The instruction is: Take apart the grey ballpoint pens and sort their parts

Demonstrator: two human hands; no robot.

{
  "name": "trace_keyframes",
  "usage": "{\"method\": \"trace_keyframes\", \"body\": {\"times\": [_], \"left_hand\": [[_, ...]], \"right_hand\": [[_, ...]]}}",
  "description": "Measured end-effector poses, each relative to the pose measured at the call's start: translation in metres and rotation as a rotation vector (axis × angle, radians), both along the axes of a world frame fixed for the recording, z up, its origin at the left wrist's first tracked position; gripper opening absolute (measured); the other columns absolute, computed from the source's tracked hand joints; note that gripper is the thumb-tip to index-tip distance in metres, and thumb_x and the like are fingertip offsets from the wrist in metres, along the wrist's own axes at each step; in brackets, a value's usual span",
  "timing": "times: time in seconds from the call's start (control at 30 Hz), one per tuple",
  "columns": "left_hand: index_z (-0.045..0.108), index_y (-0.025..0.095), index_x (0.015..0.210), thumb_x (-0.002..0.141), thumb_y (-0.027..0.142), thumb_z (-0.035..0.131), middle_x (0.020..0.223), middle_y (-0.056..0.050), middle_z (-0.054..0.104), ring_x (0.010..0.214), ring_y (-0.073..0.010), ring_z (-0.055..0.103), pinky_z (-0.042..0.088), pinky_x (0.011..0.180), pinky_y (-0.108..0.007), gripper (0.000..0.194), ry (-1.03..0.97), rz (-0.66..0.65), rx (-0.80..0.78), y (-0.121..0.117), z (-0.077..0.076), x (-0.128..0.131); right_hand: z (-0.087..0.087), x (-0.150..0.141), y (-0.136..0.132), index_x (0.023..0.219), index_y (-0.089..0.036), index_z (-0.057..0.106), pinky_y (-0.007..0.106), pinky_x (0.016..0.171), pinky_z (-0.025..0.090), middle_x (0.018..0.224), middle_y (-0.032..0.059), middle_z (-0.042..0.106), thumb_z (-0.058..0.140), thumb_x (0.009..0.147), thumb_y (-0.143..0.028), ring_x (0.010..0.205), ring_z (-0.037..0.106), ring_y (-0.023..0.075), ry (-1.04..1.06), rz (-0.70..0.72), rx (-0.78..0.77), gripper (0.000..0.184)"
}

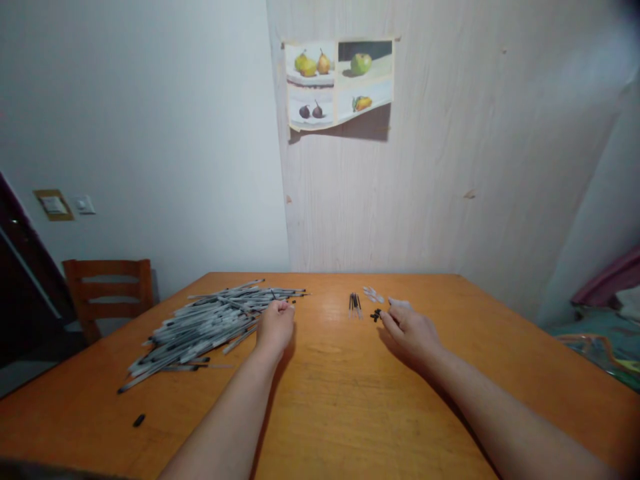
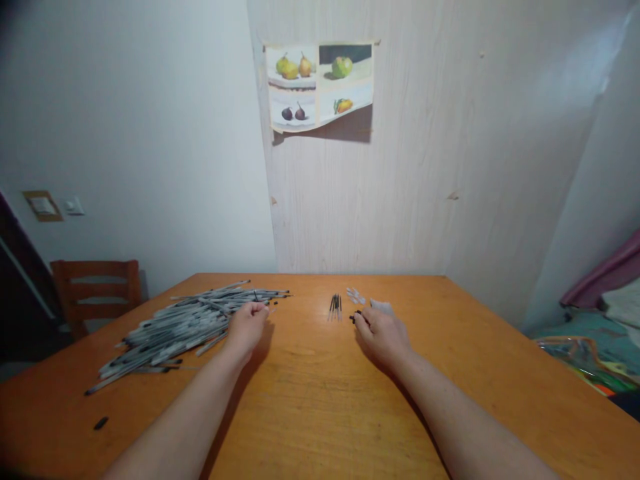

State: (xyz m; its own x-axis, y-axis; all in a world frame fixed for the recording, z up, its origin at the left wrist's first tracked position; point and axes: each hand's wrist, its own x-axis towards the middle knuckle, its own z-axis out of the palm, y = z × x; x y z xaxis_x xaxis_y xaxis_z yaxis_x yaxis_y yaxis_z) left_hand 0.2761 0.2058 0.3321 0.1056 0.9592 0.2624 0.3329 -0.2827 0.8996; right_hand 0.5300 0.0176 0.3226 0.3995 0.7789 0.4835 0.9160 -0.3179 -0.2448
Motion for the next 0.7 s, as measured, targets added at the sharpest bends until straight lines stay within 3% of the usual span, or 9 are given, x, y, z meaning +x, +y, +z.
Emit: {"method": "trace_keyframes", "body": {"times": [0.07,0.17,0.27,0.53,0.7], "left_hand": [[0.064,0.021,0.077,0.079,0.032,0.06,0.073,-0.002,0.065,0.071,-0.0201,0.058,0.035,0.063,-0.027,0.012,0.088,0.035,0.034,0.012,0.003,-0.018],[0.065,0.023,0.084,0.086,0.034,0.053,0.081,-0.005,0.07,0.075,-0.0229,0.061,0.035,0.063,-0.029,0.017,0.442,0.098,0.133,0.027,0.012,-0.046],[0.065,0.024,0.087,0.088,0.034,0.05,0.088,-0.007,0.072,0.08,-0.0251,0.064,0.036,0.062,-0.03,0.018,0.636,0.169,0.132,0.039,0.024,-0.073],[0.068,0.024,0.086,0.085,0.028,0.049,0.094,-0.01,0.074,0.086,-0.0287,0.065,0.041,0.07,-0.033,0.02,0.877,0.229,0.185,0.075,0.037,-0.133],[0.072,0.025,0.087,0.08,0.025,0.054,0.104,-0.012,0.074,0.098,-0.033,0.064,0.043,0.077,-0.037,0.02,0.959,0.192,0.191,0.084,0.037,-0.146]], "right_hand": [[-0.001,0.001,0.0,0.072,-0.022,0.062,0.029,0.057,0.027,0.075,0.006,0.068,0.04,0.098,-0.044,0.066,0.057,0.0181,0.004,-0.004,-0.006,0.041],[-0.002,0.002,0.0,0.072,-0.022,0.062,0.029,0.057,0.028,0.075,0.0059,0.068,0.039,0.099,-0.045,0.066,0.057,0.0186,0.003,-0.003,-0.007,0.042],[-0.002,0.002,0.0,0.072,-0.023,0.061,0.029,0.057,0.028,0.074,0.0058,0.067,0.039,0.098,-0.046,0.065,0.057,0.0189,0.002,0.008,0.0,0.042],[-0.002,0.001,0.0,0.07,-0.023,0.06,0.03,0.06,0.032,0.075,0.0066,0.067,0.041,0.097,-0.045,0.068,0.058,0.0202,0.012,0.014,-0.012,0.039],[-0.003,0.0,0.001,0.07,-0.023,0.059,0.03,0.06,0.032,0.074,0.0061,0.066,0.04,0.098,-0.045,0.068,0.058,0.0201,-0.002,0.025,-0.031,0.041]]}}
